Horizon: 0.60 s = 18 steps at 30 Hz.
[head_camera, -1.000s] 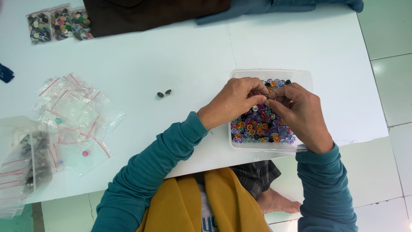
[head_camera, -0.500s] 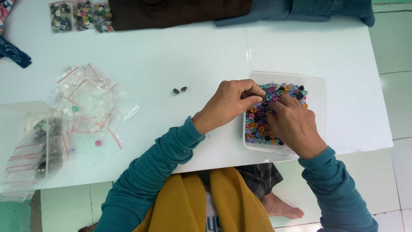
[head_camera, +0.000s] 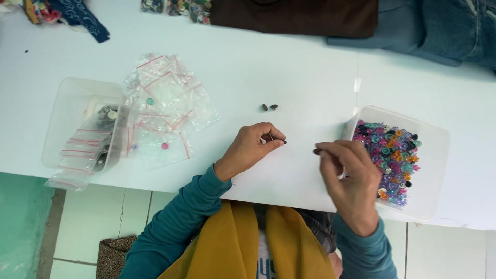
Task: The person picks small buttons from a plastic container and places them into small zip-lock bags. They seal each bag and set it aside, repeating the process with multiple batches of buttons.
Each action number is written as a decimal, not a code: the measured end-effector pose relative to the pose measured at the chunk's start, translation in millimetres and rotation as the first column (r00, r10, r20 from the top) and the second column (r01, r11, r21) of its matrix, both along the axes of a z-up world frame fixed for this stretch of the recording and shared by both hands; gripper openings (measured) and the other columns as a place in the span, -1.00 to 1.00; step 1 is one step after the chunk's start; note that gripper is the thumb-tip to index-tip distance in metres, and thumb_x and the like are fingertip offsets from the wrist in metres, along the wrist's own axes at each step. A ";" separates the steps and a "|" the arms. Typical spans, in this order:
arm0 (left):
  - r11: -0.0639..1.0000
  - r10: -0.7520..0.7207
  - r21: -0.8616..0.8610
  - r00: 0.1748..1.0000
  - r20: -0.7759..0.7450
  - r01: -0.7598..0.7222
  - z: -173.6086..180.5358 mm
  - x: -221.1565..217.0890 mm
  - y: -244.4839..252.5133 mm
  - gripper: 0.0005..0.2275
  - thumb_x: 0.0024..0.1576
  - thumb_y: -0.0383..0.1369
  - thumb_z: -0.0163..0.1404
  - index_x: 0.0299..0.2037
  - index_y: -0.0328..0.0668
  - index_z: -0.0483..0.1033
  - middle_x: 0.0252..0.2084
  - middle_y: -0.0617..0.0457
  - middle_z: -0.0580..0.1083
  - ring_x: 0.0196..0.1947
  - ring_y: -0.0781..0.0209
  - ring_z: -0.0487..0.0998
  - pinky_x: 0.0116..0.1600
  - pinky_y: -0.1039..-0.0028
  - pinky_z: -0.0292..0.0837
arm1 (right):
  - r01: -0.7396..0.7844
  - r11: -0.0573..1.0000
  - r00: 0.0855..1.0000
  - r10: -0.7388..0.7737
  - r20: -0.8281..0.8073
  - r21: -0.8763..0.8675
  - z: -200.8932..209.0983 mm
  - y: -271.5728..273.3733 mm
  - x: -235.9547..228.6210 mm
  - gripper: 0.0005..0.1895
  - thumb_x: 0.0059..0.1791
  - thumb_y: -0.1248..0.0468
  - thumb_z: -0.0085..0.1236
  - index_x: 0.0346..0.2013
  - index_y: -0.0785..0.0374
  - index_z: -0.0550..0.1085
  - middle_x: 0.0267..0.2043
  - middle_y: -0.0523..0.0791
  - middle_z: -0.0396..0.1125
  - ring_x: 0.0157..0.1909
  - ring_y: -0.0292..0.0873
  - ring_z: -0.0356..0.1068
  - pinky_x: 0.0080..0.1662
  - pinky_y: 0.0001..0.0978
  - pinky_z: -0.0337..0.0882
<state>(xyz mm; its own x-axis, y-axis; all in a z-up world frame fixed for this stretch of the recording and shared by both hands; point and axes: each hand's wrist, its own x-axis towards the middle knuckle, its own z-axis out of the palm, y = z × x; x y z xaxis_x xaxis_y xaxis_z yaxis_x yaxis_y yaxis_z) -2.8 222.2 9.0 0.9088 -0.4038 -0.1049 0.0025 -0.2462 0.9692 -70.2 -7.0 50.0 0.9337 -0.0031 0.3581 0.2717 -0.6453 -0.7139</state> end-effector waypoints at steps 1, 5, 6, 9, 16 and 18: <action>1.000 0.009 0.001 1.000 0.002 -0.009 -4.9 -0.6 6.9 -0.90 0.17 -0.45 0.12 -0.15 -0.25 0.61 -0.29 -0.08 0.58 -0.29 0.23 0.59 -0.30 0.52 0.48 | -0.009 1.000 1.000 0.009 0.002 0.001 0.6 17.7 2.8 -0.83 -0.05 0.45 0.27 -0.20 0.19 0.67 -0.28 -0.09 0.43 -0.51 -0.23 0.28 -0.45 -0.45 0.34; 0.980 0.168 0.093 0.981 0.100 -0.177 -27.8 -2.6 23.5 -0.92 0.12 -0.38 0.19 -0.21 -0.10 0.63 -0.25 0.02 0.52 -0.24 0.22 0.54 -0.26 0.48 0.49 | -0.055 0.996 0.998 0.056 -0.015 0.071 -22.0 60.8 20.1 -0.83 -0.01 0.50 0.19 -0.20 0.26 0.65 -0.30 -0.08 0.39 -0.51 -0.23 0.29 -0.44 -0.43 0.38; 0.962 0.201 0.148 0.963 0.181 -0.228 -34.4 -3.1 25.4 -0.92 0.10 -0.34 0.22 -0.25 -0.03 0.63 -0.24 0.09 0.50 -0.22 0.19 0.53 -0.19 0.43 0.50 | -0.042 0.996 0.997 0.046 -0.055 0.074 -34.3 65.0 26.5 -0.84 0.03 0.51 0.17 -0.18 0.30 0.64 -0.27 -0.05 0.37 -0.46 -0.22 0.33 -0.41 -0.41 0.40; 0.925 0.240 0.227 0.930 0.277 -0.306 -38.7 3.1 26.4 -0.92 0.13 -0.31 0.20 -0.27 -0.05 0.62 -0.20 0.11 0.44 -0.14 0.13 0.51 -0.11 0.36 0.48 | -0.024 0.999 0.994 0.027 -0.108 0.031 -60.9 70.0 49.3 -0.87 0.05 0.53 0.14 -0.15 0.42 0.60 -0.22 0.05 0.33 -0.38 -0.11 0.39 -0.36 -0.30 0.46; 0.883 0.255 0.274 0.879 0.404 -0.382 -70.8 19.9 21.9 -0.92 0.15 -0.29 0.19 -0.26 -0.01 0.60 -0.21 0.16 0.40 -0.12 0.13 0.49 -0.06 0.34 0.44 | -0.025 0.999 0.984 0.020 -0.177 -0.025 -78.0 75.9 67.8 -0.86 0.07 0.53 0.12 -0.10 0.46 0.58 -0.18 0.09 0.29 -0.32 -0.07 0.42 -0.33 -0.29 0.48; 0.864 0.245 0.308 0.866 0.436 -0.399 -71.6 23.3 19.3 -0.92 0.11 -0.28 0.20 -0.29 0.02 0.59 -0.22 0.15 0.40 -0.13 0.08 0.49 -0.06 0.28 0.43 | -0.034 0.997 0.986 0.022 -0.167 -0.067 -82.1 74.9 72.4 -0.86 0.09 0.49 0.12 -0.10 0.41 0.59 -0.18 0.05 0.28 -0.30 -0.10 0.42 -0.32 -0.35 0.47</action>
